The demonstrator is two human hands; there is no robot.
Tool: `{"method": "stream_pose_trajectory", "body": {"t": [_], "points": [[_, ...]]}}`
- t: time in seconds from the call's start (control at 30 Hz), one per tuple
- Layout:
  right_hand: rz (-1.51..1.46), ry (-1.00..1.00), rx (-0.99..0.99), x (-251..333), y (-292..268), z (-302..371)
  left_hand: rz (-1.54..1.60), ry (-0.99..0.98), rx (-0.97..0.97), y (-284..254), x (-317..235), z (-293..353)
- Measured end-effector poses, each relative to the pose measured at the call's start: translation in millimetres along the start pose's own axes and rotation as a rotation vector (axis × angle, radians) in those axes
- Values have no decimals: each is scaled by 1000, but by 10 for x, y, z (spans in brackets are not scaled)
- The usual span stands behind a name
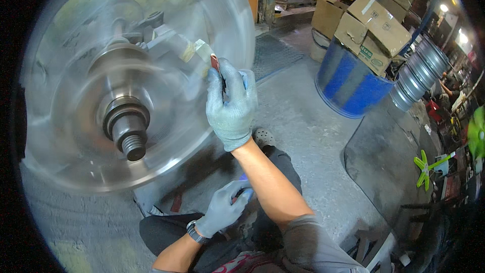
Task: The person holds a sanding block against a spinning car wheel mounted on a lathe, moving the block along the rim and spokes to smooth the surface. The person pauses briefly to inspect the wheel before resuming sanding.
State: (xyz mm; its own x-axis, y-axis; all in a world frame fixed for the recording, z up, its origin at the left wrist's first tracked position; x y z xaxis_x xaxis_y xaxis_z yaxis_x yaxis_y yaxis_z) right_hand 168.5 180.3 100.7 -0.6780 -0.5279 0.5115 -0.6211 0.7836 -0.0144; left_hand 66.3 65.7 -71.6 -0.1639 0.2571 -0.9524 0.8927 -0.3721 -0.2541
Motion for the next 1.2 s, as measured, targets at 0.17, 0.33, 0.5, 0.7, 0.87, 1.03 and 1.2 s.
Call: {"method": "stream_pose_trajectory", "body": {"t": [0.17, 0.33, 0.5, 0.7, 0.87, 1.03, 1.2], "points": [[5, 4, -25, -66, -3, -17, 6, 14, -18, 11, 45, 13], [44, -20, -37, -112, -39, -53, 29, -52, 9, 15, 14, -9], [-9, 10, -28, -125, -42, -58, 1, -33, 5, 0, -10, 6], [4, 25, -36, -205, -46, -80, 28, -69, 4, 0, -1, 3], [31, 39, -16, -239, -57, -98, 28, -92, 8, -3, 2, 7], [20, 47, -28, -294, -66, -104, 31, -113, 10, -1, 5, 7], [7, 75, -30, -364, -73, -118, 47, -98, 5, -3, -14, 6]]}}
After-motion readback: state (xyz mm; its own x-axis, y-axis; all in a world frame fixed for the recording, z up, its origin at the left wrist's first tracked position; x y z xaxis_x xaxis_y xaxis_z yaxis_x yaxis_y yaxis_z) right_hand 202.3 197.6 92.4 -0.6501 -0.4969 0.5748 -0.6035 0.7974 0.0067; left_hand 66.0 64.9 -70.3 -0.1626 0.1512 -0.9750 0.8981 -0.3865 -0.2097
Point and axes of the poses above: each hand's wrist, its own z-axis away from the middle knuckle, its own y-axis out of the palm, x = y × z, the point moved 9 cm from there along -z, towards the middle knuckle, and after that the axes turned 9 degrees about z, right-handed, at the moved point
